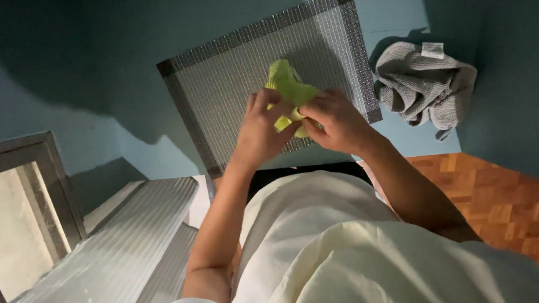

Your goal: The person folds a checkered cloth on a table, then moves to a wall-mounted metal mesh vent. They use a yellow cloth to wipe the vent surface repeatedly.

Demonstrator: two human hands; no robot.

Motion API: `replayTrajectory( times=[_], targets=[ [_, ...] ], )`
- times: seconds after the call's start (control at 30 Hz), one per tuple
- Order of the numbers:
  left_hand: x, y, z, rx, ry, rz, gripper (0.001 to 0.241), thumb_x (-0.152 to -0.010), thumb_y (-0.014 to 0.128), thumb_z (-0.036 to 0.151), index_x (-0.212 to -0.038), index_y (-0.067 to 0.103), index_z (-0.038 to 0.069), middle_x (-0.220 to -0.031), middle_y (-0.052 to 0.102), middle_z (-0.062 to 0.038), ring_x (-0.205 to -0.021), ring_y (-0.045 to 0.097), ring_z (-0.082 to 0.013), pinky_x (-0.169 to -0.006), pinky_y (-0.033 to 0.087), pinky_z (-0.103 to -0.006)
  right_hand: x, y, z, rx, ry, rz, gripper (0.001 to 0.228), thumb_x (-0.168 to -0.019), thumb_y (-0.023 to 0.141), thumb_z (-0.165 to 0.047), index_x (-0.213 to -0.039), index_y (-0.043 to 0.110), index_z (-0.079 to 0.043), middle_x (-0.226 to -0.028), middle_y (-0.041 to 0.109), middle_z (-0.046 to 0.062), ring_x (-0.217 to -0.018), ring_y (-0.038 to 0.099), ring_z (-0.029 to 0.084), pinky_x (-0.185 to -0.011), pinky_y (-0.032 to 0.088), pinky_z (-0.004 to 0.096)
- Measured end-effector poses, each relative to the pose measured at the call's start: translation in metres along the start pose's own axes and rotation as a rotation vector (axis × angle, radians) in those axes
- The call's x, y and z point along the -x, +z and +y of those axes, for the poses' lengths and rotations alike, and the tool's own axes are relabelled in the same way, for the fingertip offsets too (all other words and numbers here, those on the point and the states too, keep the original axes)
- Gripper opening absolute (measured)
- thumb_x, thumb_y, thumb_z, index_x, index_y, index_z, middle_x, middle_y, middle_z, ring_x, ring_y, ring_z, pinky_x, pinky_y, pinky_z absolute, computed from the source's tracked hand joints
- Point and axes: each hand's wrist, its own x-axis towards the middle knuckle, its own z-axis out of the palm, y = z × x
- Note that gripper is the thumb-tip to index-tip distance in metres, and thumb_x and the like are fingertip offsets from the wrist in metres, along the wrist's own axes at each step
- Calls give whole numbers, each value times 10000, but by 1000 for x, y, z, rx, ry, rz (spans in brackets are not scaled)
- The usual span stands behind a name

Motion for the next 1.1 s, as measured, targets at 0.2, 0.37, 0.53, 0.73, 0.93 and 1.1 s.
replayTrajectory(
  times=[0.2,0.37,0.53,0.73,0.93,1.1],
  targets=[
    [-10,-8,1,196,-76,35,211,-835,848,207,-929,707,82,-1005,682,-92,-1053,684,-376,-912,539,-476,-18,-23,-3,-4,97,-100,169,-866,769,-143,-986,672,-73,-864,718,128,-812,710,335,-795,497,513],
    [-7,-23,27,179,-182,57,245,-867,830,216,-1047,712,98,-885,679,-112,-927,704,-406,-790,579,-477,-14,-27,16,54,105,-117,229,-865,811,-257,-885,653,-92,-838,708,75,-802,706,315,-747,489,501],
    [-6,-32,37,314,-229,51,230,-916,790,165,-1119,701,103,-763,677,-177,-735,707,-468,-623,581,-495,-16,-37,15,91,113,-158,227,-916,758,-319,-857,641,-134,-816,678,30,-828,681,286,-789,461,479],
    [-11,-39,28,309,-301,100,231,-862,850,261,-1045,744,168,-768,734,-158,-704,731,-412,-568,575,-440,-28,-52,-4,-123,228,-104,256,-982,726,-315,-916,666,-75,-787,663,86,-801,660,340,-869,436,541],
    [-13,-32,31,469,-252,64,228,-850,855,266,-975,765,99,-777,748,-167,-686,728,-428,-606,572,-438,-37,-36,-7,-256,75,73,427,-846,854,-366,-1140,673,-114,-1148,619,106,-1080,588,321,-980,386,513],
    [-15,-38,29,452,-160,-57,420,-747,904,275,-961,699,-23,-765,691,-291,-699,675,-532,-602,525,-566,-33,-26,-1,-350,-10,189,166,-974,709,-228,-1028,737,-73,-1025,714,75,-974,688,302,-929,451,459]
  ],
)
